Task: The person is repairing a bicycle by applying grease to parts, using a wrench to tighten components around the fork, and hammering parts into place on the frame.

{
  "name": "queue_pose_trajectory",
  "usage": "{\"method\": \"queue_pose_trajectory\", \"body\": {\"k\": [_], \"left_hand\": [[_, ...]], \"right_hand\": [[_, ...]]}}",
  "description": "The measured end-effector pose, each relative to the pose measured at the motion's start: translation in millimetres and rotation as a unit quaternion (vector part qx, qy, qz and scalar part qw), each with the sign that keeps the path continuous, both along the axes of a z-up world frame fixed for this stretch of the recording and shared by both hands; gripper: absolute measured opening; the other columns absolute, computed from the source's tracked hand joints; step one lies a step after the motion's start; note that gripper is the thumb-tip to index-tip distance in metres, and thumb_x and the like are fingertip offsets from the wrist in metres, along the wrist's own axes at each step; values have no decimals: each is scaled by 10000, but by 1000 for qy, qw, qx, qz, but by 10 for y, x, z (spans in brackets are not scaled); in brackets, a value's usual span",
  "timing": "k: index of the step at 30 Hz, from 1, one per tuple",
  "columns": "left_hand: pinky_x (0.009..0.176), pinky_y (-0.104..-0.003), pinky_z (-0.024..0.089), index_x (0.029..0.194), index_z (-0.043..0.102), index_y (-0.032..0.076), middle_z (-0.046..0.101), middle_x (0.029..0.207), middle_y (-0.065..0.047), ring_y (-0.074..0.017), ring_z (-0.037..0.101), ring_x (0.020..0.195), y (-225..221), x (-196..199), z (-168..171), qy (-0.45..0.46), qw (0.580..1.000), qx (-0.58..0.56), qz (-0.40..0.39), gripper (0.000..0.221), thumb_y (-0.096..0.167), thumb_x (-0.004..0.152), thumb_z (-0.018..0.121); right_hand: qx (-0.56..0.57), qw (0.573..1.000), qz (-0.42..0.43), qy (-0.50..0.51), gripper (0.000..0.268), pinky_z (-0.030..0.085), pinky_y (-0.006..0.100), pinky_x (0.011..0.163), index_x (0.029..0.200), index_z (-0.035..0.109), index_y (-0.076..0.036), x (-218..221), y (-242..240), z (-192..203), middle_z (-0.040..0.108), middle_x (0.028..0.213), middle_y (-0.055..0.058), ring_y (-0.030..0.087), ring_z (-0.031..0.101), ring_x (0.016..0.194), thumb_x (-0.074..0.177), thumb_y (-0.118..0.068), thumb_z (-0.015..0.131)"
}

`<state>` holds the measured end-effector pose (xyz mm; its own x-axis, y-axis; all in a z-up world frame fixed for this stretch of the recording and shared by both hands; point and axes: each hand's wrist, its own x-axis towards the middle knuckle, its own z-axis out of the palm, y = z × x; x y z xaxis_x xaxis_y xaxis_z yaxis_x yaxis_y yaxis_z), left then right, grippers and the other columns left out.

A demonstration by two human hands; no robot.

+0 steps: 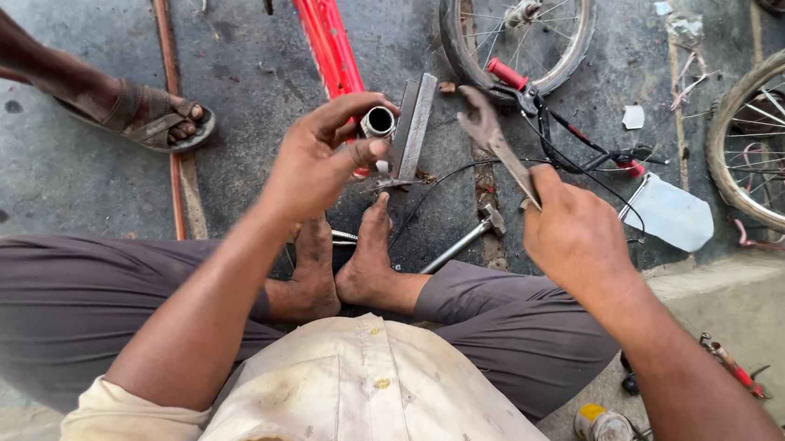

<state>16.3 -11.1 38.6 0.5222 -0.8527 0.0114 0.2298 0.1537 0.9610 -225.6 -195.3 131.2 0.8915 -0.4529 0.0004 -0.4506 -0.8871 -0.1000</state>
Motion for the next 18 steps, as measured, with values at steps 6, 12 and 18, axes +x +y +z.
{"method": "queue_pose_trajectory", "body": {"k": [6, 12, 18], "left_hand": [[1078, -351, 506, 1335, 623, 131, 667, 1335, -18, -149, 632, 1274, 15, 90, 107, -117, 989, 78, -53, 567, 130, 808, 834], [1231, -439, 365, 1331, 652, 87, 512, 1556, -114, -293, 384, 1509, -60, -115, -127, -215, 974, -4, 74, 528, 113, 837, 837], [1280, -459, 309, 1320, 683, 86, 608, 1506, -97, -309, 279, 1612, -53, -123, -138, -202, 975, 29, 88, 482, 75, 847, 775]], "right_hand": [[43, 983, 130, -120, 202, 496, 480, 814, 1156, 591, -58, 433, -298, -201, 605, 917, 155, 366, 605, 882, 959, -12, 593], [-141, 943, 284, -101, 196, 507, 416, 926, 1096, 650, -106, 1162, -711, -367, 569, 1013, 95, 301, 567, 1021, 902, -72, 661], [-192, 923, 325, -73, 249, 515, 407, 924, 1113, 658, -132, 1392, -782, -278, 579, 999, 69, 272, 584, 1025, 865, -113, 656]]}}
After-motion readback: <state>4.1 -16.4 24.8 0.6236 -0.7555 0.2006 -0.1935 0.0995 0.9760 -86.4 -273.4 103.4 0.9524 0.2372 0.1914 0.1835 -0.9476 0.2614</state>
